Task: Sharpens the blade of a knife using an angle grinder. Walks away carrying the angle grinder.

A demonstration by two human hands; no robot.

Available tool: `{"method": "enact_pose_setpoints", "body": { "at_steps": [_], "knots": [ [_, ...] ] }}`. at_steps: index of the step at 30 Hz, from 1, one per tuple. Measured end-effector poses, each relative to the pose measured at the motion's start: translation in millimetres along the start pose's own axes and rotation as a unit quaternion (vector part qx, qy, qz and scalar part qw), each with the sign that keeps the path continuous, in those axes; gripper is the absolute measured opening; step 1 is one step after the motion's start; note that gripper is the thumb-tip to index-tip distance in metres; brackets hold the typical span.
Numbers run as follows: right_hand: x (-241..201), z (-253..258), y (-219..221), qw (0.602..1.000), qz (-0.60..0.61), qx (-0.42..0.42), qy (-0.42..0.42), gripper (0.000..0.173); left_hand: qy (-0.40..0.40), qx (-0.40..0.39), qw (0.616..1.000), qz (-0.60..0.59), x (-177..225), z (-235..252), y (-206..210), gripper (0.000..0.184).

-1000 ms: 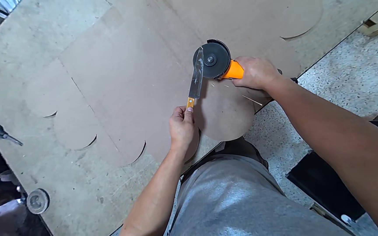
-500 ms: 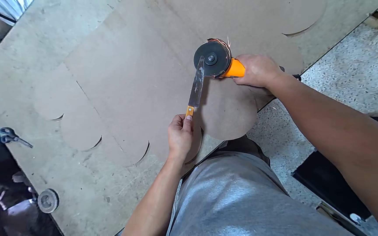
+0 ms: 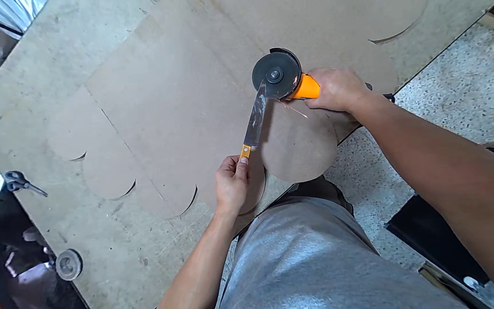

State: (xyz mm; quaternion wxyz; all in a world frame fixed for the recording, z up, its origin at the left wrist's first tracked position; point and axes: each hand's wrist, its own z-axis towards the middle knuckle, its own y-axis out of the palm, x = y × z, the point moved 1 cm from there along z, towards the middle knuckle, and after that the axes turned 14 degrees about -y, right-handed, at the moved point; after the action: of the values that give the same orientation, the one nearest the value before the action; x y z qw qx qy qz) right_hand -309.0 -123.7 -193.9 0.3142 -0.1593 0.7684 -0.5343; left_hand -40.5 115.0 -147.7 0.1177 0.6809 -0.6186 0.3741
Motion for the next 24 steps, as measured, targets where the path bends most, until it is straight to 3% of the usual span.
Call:
{"method": "enact_pose_setpoints", "body": {
  "at_steps": [24],
  "knots": [
    [2,3,2,1.000,0.000,-0.003,0.006,0.063,-0.020,-0.013,0.999,0.037,-1,-8,-20,0.021]
  ]
}}
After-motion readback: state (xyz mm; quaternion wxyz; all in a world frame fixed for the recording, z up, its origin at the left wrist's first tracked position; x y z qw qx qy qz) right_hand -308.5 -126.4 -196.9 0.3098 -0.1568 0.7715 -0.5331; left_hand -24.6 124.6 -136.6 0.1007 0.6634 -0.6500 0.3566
